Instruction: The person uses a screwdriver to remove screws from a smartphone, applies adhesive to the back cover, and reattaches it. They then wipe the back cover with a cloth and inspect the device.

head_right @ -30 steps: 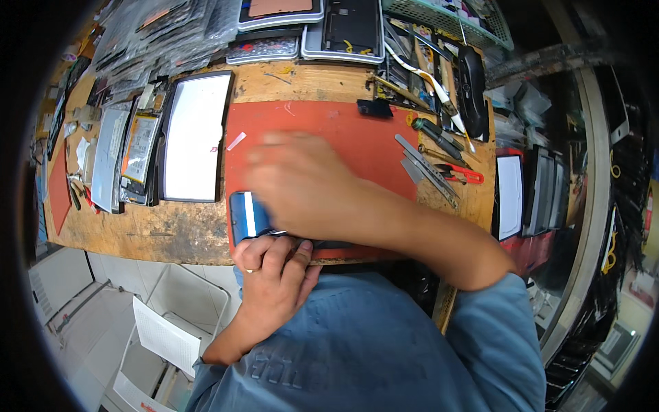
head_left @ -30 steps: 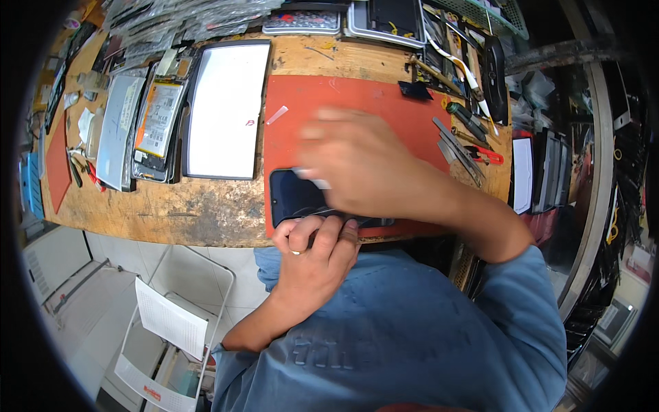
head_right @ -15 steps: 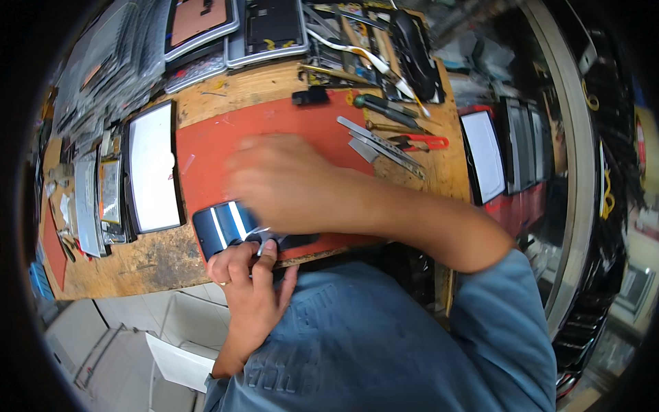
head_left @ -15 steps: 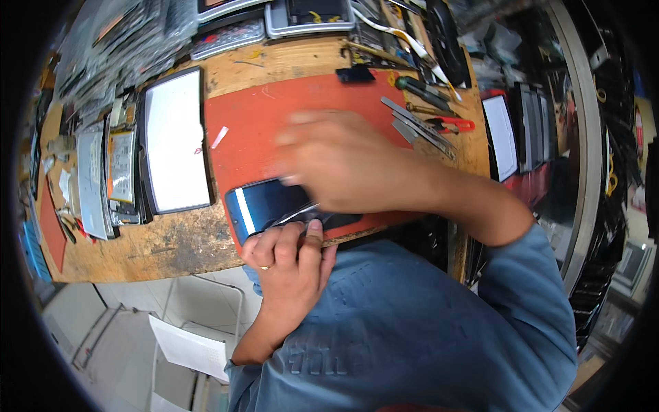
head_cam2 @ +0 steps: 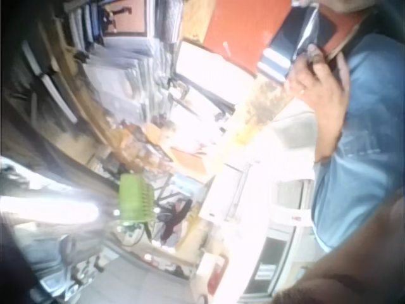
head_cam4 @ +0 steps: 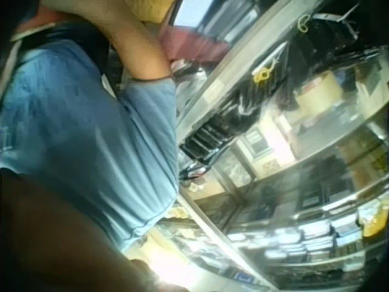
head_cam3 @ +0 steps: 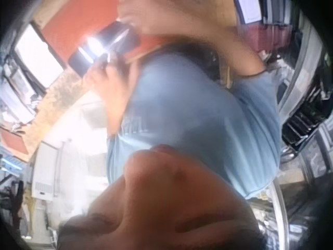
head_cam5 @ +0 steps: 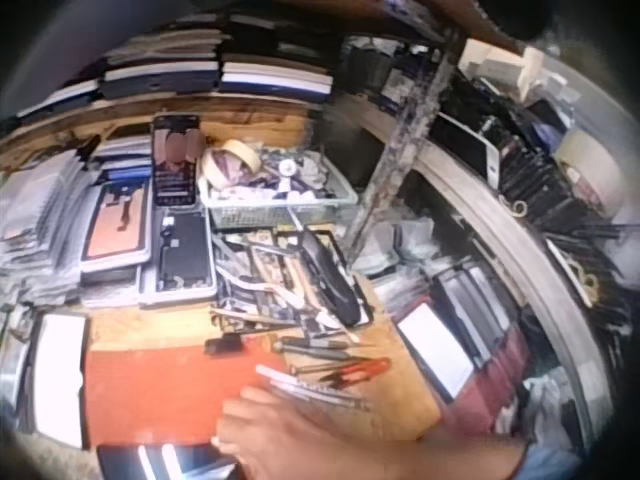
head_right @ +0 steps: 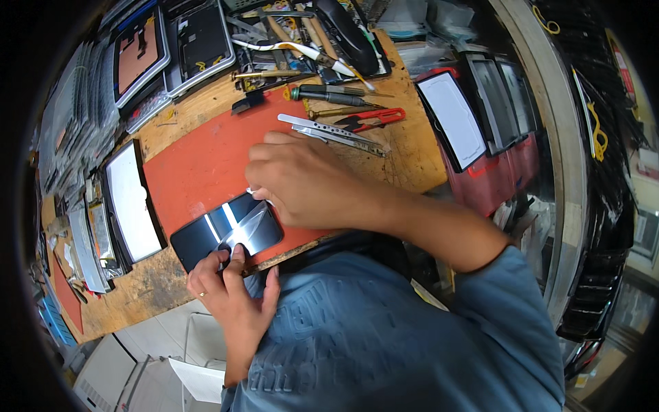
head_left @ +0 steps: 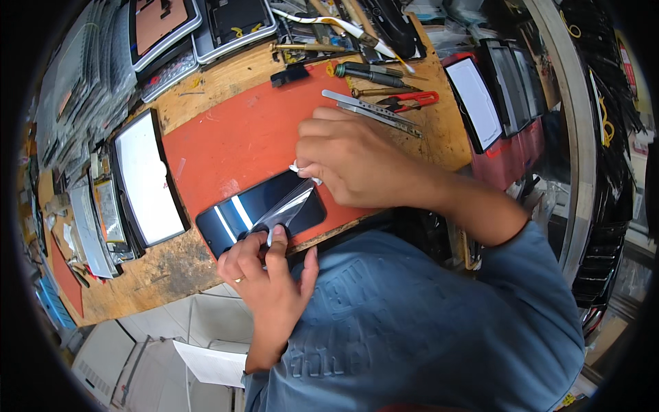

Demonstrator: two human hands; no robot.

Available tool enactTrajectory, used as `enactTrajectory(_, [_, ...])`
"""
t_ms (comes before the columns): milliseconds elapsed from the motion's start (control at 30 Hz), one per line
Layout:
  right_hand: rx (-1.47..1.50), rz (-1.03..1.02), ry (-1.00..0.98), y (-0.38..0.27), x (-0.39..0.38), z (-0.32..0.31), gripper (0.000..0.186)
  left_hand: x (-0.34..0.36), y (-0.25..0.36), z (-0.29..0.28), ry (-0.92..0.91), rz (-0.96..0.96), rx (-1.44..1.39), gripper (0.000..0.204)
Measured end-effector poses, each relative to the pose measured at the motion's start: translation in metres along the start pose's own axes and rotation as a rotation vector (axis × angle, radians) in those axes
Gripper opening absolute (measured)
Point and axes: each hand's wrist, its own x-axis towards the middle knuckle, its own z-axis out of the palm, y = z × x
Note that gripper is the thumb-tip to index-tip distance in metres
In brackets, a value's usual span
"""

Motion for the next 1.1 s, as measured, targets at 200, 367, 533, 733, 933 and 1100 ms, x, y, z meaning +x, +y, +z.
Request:
enactTrajectory(200, [0.079, 0.053, 0.146, 0.000, -0.007, 0.012, 0.005, 0.052, 0.021, -0.056, 0.138, 0.090, 0.141, 0.060])
enactTrajectory(367, [0.082, 0.034, 0.166, 0.001, -0.001, 0.013, 0.008, 0.090, 0.004, 0.001, -0.049, 0.037, -0.203, 0.040])
enactTrajectory(533, [-0.090, 0.048, 0.289, -0.018, -0.025, 0.026, 0.010, 0.056, -0.009, -0.010, 0.010, -0.010, -0.437, 0.023])
enactTrajectory(733, [-0.255, 0.013, 0.357, -0.052, -0.063, 0.053, 0.013, 0.049, -0.015, -0.006, 0.124, -0.141, -0.518, 0.010])
enactTrajectory(933, [-0.301, 0.002, 0.383, -0.029, -0.020, 0.043, 0.010, 0.049, -0.001, -0.002, 0.119, -0.216, -0.296, 0.029])
enactTrajectory(1100, [-0.298, 0.054, 0.320, -0.055, -0.069, 0.049, 0.013, 0.040, -0.003, 0.001, 0.167, -0.223, -0.464, 0.037])
